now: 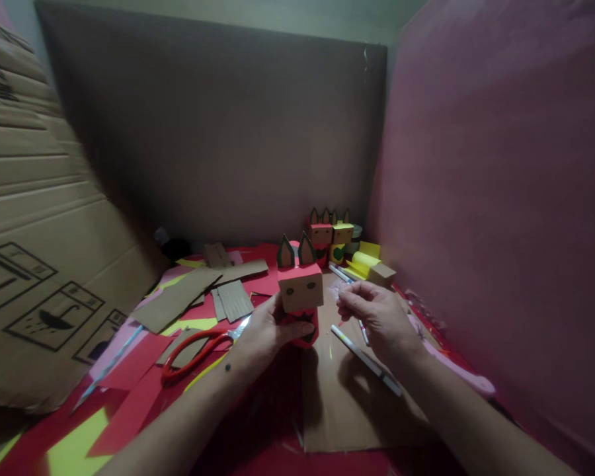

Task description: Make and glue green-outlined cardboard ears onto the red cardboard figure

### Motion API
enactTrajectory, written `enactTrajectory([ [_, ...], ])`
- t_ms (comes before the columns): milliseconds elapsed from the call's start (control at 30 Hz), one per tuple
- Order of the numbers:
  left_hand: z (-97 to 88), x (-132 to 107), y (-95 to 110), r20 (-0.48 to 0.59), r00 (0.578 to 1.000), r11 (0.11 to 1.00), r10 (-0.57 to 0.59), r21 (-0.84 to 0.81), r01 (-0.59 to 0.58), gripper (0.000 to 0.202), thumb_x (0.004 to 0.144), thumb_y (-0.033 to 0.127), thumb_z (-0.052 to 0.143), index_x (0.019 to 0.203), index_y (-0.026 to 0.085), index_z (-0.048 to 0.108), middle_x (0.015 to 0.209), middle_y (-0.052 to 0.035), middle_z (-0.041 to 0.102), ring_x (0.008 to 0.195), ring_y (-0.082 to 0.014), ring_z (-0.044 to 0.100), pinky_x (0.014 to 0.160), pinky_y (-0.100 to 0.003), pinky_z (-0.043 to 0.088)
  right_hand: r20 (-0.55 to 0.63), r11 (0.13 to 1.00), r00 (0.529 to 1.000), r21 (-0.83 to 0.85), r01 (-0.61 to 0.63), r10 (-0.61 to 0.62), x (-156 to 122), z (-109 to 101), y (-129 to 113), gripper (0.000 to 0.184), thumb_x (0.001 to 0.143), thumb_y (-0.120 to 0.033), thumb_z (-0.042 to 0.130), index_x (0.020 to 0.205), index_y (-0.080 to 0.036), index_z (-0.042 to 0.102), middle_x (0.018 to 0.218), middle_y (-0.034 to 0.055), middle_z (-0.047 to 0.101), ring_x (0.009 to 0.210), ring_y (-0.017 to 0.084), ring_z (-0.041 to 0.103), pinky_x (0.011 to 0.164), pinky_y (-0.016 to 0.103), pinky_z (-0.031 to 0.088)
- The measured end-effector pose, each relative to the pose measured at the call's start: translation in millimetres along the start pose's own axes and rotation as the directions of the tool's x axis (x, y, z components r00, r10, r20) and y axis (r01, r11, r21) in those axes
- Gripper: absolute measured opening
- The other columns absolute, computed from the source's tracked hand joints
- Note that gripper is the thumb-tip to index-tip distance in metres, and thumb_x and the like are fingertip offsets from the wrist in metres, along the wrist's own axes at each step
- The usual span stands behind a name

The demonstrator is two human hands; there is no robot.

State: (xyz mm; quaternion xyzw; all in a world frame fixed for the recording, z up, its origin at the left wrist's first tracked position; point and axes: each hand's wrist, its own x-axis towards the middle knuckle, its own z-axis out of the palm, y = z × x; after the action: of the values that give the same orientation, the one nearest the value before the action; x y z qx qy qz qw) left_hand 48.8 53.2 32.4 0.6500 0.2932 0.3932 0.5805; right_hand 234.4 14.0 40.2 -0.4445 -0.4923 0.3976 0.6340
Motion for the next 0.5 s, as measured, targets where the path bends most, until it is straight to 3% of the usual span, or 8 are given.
enactTrajectory([
  [100,0.0,0,-1,0.012,1.0,1.0,-0.001,-0.006,0.001,0.033,0.067,0.02,0.073,0.098,0.015,0.062,0.093,-0.0078,0.066,0.082,-0.0197,0.059,0.073,-0.031,0.047,0.011,0.992,0.995,-0.079,0.099,-0.098,-4,1,2,0.016,0.085,-0.021,0.058,0.072,-0.013,0.058,0.065,-0.001,0.06,0.056,0.009,0.055,0.055,0.025,0.047],
  [200,0.3,0,-1,0.027,1.0,1.0,-0.012,0.0,0.012,0.034,0.067,0.02,0.073,0.099,0.015,0.062,0.093,-0.0075,0.066,0.08,-0.0198,0.059,0.072,-0.032,0.048,0.022,0.944,0.961,-0.182,0.274,-0.275,-9,2,1,0.012,0.085,-0.022,0.057,0.095,-0.017,0.061,0.082,0.004,0.062,0.073,0.014,0.058,0.068,0.032,0.049],
  [333,1.0,-1,0,0.031,0.999,0.999,-0.028,0.044,0.026,0.038,0.066,0.018,0.074,0.103,0.018,0.062,0.096,-0.0067,0.066,0.085,-0.0213,0.059,0.075,-0.033,0.047,0.158,0.773,0.835,-0.318,0.548,-0.527,-14,1,-4,0.056,0.076,-0.017,0.067,0.126,-0.033,0.046,0.109,0.0031,0.054,0.095,0.018,0.052,0.086,0.038,0.045],
  [500,2.4,-5,0,0.052,0.998,0.996,-0.025,0.081,0.02,0.037,0.068,0.019,0.073,0.104,0.021,0.063,0.099,-0.0043,0.066,0.089,-0.0223,0.059,0.078,-0.034,0.046,0.305,0.565,0.711,-0.445,0.694,-0.633,-14,1,-8,0.06,0.077,-0.007,0.064,0.127,-0.034,0.046,0.113,0.005,0.052,0.102,0.021,0.051,0.086,0.039,0.047],
])
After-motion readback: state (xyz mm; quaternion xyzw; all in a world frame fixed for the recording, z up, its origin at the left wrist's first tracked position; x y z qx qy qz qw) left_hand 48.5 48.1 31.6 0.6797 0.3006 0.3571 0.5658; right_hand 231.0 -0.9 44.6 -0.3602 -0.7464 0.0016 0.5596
